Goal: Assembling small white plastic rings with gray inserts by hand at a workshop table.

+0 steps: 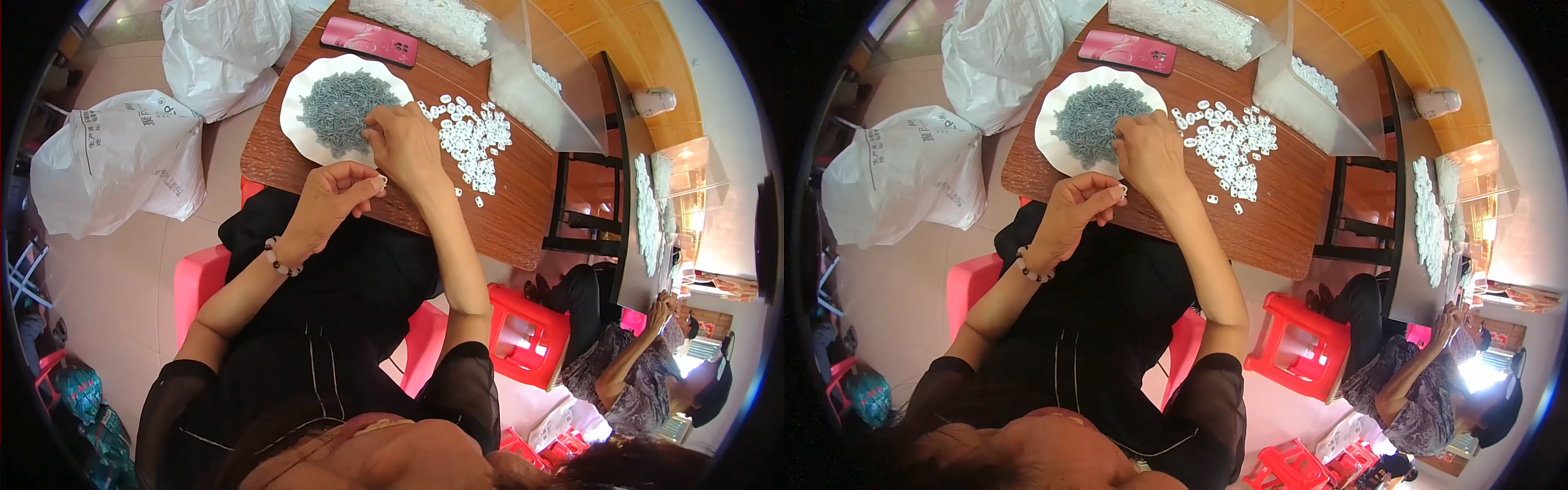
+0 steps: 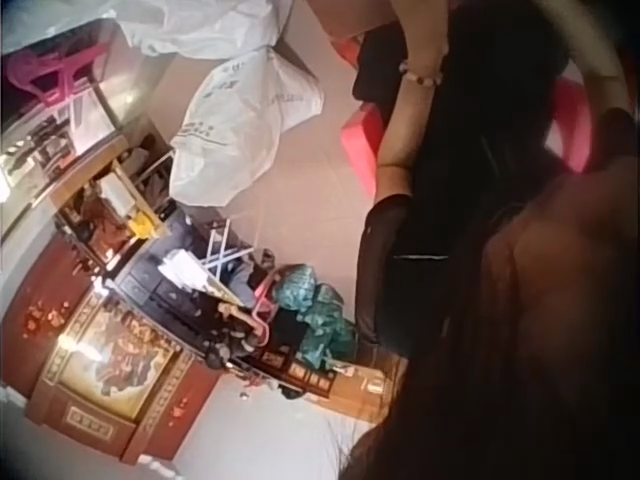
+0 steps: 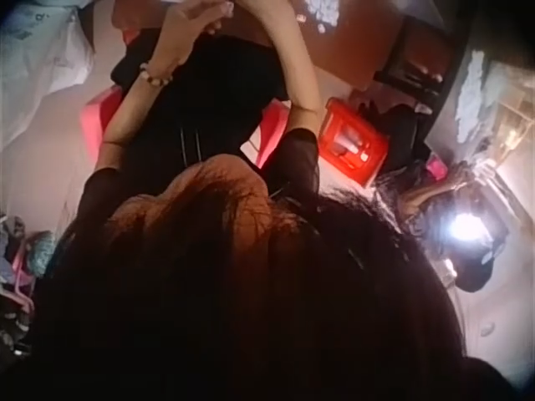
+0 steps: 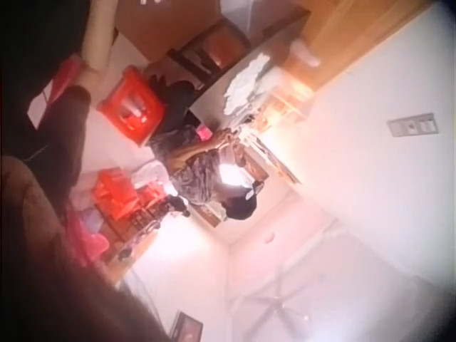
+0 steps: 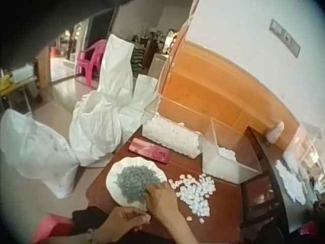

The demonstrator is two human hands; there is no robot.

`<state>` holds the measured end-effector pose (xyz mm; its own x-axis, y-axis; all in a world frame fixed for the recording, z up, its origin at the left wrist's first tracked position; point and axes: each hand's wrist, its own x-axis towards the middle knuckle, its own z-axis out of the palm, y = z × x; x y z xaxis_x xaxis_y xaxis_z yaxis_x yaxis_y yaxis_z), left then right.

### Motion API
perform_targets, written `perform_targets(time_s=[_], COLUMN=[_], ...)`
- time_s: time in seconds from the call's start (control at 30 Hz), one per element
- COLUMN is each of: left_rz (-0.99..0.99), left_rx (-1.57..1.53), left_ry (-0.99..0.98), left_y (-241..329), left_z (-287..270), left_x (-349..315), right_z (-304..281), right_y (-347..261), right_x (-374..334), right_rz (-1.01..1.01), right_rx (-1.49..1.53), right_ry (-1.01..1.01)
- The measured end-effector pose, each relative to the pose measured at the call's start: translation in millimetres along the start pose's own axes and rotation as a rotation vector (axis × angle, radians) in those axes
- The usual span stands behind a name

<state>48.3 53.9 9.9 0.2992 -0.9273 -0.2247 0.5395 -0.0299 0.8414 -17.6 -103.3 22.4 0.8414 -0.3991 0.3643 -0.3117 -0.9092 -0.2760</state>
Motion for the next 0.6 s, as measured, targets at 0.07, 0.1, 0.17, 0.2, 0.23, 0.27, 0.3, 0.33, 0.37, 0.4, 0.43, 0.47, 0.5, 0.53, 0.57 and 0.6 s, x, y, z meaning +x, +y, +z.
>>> perform_targets(time_s=[0.07,0.1,0.17,0.2,0.23,0.27,0.3,0.33,0.37,0.4,0.43,0.47,0.5,0.53,0.57,0.6], left_rz=[0.013,0.012,0.02,0.019,0.027,0.034,0.033,0.029,0.024,0.023,0.043,0.063,0.064,0.077,0.09,0.091], left_rx=[-0.003,-0.005,-0.046,-0.048,-0.051,-0.053,-0.054,-0.053,-0.053,-0.052,-0.042,-0.031,-0.031,-0.021,-0.012,-0.012], left_ry=[0.035,0.039,0.048,0.048,0.05,0.051,0.051,0.053,0.056,0.057,0.056,0.056,0.057,0.059,0.06,0.06], left_y=[3,3,3,3,3,4,5,6,7,9,10,12,13,14,15,17], left_z=[-2,-3,-6,-7,-7,-8,-7,-7,-7,-8,-8,-9,-11,-12,-12,-12], left_x=[1,1,3,4,4,5,5,5,6,7,7,8,10,11,13,14], right_z=[2,2,0,-1,-2,-3,-4,-7,-12,-15,-17,-18,-18,-17,-16,-15], right_y=[-2,-3,-4,-4,-3,-2,0,0,-2,-4,-4,-4,-4,-3,-1,0], right_x=[3,4,5,4,4,3,3,3,3,3,1,0,0,-1,-2,-3], right_rz=[0.014,0.033,0.055,0.08,0.08,0.126,0.171,0.171,0.262,0.352,0.352,0.358,0.363,0.363,0.352,0.341], right_rx=[0.02,0.036,0.108,0.181,0.18,0.282,0.384,0.385,0.488,0.592,0.592,0.72,0.847,0.847,0.883,0.919], right_ry=[-0.005,-0.007,0.005,0.02,0.019,0.025,0.032,0.031,-0.008,-0.048,-0.048,-0.034,-0.019,-0.019,-0.017,-0.015])
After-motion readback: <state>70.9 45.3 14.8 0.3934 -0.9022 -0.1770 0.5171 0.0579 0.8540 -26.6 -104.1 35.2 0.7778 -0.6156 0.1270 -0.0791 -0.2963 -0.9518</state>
